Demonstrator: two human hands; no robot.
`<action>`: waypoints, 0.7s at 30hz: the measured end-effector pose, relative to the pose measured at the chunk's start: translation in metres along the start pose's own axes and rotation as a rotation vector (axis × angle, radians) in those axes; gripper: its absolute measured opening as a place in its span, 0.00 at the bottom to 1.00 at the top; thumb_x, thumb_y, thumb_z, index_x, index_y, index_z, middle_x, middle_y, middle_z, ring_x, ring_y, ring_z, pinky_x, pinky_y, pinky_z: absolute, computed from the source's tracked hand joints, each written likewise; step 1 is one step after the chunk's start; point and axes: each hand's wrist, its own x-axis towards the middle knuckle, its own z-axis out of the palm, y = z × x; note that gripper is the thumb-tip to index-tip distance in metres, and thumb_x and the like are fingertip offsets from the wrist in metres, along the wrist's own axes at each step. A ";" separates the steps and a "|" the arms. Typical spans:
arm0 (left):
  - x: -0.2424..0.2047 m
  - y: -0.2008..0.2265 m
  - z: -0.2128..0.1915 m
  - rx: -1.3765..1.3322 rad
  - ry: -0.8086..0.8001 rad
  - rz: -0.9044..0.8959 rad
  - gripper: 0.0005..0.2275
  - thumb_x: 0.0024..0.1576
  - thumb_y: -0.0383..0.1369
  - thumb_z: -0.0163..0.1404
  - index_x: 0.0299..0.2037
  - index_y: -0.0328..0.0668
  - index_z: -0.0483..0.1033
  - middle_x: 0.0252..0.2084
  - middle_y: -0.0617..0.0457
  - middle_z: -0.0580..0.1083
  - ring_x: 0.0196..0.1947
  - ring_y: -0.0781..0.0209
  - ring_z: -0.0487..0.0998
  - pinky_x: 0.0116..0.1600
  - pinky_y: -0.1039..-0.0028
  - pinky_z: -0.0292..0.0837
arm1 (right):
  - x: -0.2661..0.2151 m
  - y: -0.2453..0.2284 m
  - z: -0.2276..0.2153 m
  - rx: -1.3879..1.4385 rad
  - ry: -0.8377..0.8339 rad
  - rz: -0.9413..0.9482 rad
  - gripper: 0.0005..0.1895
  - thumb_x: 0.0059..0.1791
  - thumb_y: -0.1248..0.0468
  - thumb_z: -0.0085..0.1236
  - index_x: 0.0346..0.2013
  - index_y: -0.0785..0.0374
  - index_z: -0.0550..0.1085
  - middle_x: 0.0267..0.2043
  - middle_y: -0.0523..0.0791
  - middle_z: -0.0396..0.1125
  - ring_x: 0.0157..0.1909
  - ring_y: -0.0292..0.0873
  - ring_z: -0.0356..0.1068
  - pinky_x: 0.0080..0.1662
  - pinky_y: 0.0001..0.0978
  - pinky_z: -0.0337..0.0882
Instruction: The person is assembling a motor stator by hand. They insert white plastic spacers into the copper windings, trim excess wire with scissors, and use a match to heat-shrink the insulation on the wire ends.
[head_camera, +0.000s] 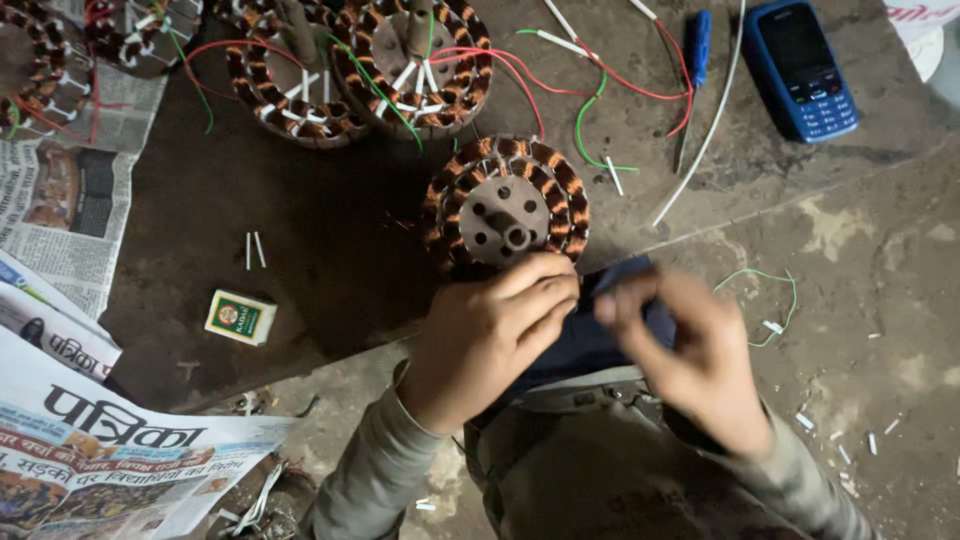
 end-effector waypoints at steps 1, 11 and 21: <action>0.001 0.001 0.001 0.006 -0.007 -0.012 0.05 0.62 0.29 0.54 0.45 0.38 0.77 0.51 0.55 0.76 0.39 0.57 0.83 0.43 0.72 0.77 | 0.009 0.003 0.007 -0.062 -0.003 -0.071 0.06 0.45 0.72 0.57 0.35 0.63 0.77 0.38 0.45 0.76 0.42 0.46 0.78 0.48 0.34 0.75; 0.003 0.004 0.005 0.017 0.008 -0.025 0.04 0.60 0.28 0.55 0.43 0.38 0.77 0.48 0.56 0.75 0.33 0.58 0.81 0.39 0.70 0.76 | 0.009 -0.011 0.001 -0.203 -0.051 -0.245 0.07 0.40 0.73 0.64 0.32 0.67 0.78 0.31 0.49 0.71 0.33 0.48 0.72 0.38 0.35 0.70; 0.004 0.003 0.006 0.002 -0.002 -0.031 0.05 0.59 0.28 0.57 0.42 0.39 0.77 0.48 0.56 0.75 0.34 0.60 0.82 0.39 0.70 0.76 | -0.005 -0.015 -0.004 -0.197 -0.105 -0.316 0.10 0.39 0.71 0.64 0.34 0.66 0.78 0.32 0.48 0.71 0.35 0.48 0.74 0.39 0.36 0.72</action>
